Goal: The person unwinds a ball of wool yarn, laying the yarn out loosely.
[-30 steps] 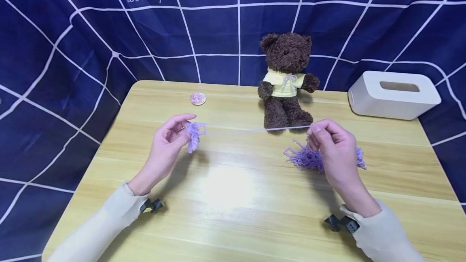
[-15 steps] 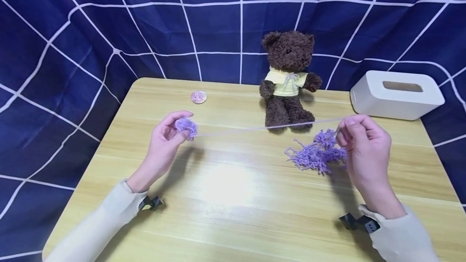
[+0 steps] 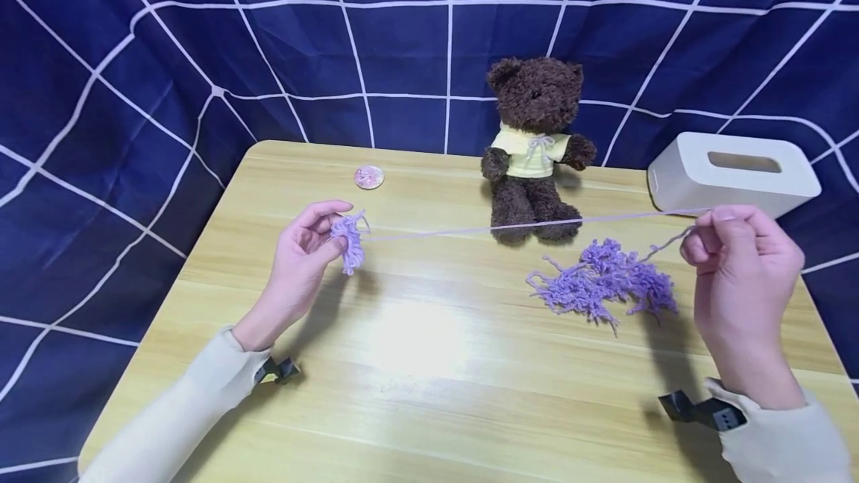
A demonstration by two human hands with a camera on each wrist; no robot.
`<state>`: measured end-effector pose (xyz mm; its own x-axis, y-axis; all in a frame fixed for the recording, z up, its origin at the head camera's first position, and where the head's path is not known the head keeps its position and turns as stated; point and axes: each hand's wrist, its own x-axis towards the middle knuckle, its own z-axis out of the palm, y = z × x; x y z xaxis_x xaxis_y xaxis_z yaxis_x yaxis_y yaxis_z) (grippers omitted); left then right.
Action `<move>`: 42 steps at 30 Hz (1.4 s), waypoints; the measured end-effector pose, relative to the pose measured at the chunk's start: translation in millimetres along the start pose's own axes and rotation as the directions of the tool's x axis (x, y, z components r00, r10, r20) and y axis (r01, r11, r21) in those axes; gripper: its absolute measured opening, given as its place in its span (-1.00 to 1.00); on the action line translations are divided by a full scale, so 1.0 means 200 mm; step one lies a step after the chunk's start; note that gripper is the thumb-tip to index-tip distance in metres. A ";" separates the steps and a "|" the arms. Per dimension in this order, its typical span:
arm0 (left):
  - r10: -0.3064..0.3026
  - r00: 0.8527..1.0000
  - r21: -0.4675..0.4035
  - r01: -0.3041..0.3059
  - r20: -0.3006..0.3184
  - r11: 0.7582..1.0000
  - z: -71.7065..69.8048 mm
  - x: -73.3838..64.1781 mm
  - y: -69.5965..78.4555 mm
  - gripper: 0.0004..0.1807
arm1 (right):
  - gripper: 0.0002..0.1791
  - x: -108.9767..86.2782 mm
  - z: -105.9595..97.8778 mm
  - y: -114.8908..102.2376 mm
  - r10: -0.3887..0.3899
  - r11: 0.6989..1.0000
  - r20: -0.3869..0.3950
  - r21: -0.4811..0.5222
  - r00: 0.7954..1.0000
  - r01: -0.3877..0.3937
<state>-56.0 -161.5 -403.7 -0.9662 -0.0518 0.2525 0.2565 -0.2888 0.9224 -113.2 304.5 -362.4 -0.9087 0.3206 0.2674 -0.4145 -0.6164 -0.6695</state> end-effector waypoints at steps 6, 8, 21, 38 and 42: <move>0.004 1.000 -0.011 -0.004 -0.004 1.000 0.00 0.01 0.01 -0.45 | -0.82 0.08 -0.12 -0.04 0.048 0.987 -0.155 0.160 0.987 -0.022; -0.002 1.000 -0.006 0.002 -0.012 1.000 0.01 0.01 0.01 -0.45 | -0.84 0.10 -0.15 -0.05 0.037 0.978 -0.221 0.206 0.975 0.010; -0.033 0.999 0.012 0.034 -0.037 0.999 0.01 -0.01 0.02 -0.47 | -0.79 0.12 -0.31 -0.09 0.142 0.990 -0.196 0.043 0.970 -0.136; -0.056 0.998 -0.044 0.056 -0.005 0.997 0.07 0.00 0.03 -0.52 | -0.72 -0.20 0.09 0.24 0.523 0.450 0.159 -0.886 0.837 -0.113; -0.047 0.999 -0.033 0.048 0.018 0.998 0.08 0.01 0.03 -0.51 | -0.66 -0.32 0.26 0.36 0.564 0.521 0.292 -0.852 0.772 -0.058</move>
<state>-56.4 -147.5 -391.9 -0.9766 -0.0208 0.2141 0.2093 -0.3224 0.9232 -87.8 202.4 -390.3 -0.9501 -0.3103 0.0312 -0.1205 0.2728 -0.9545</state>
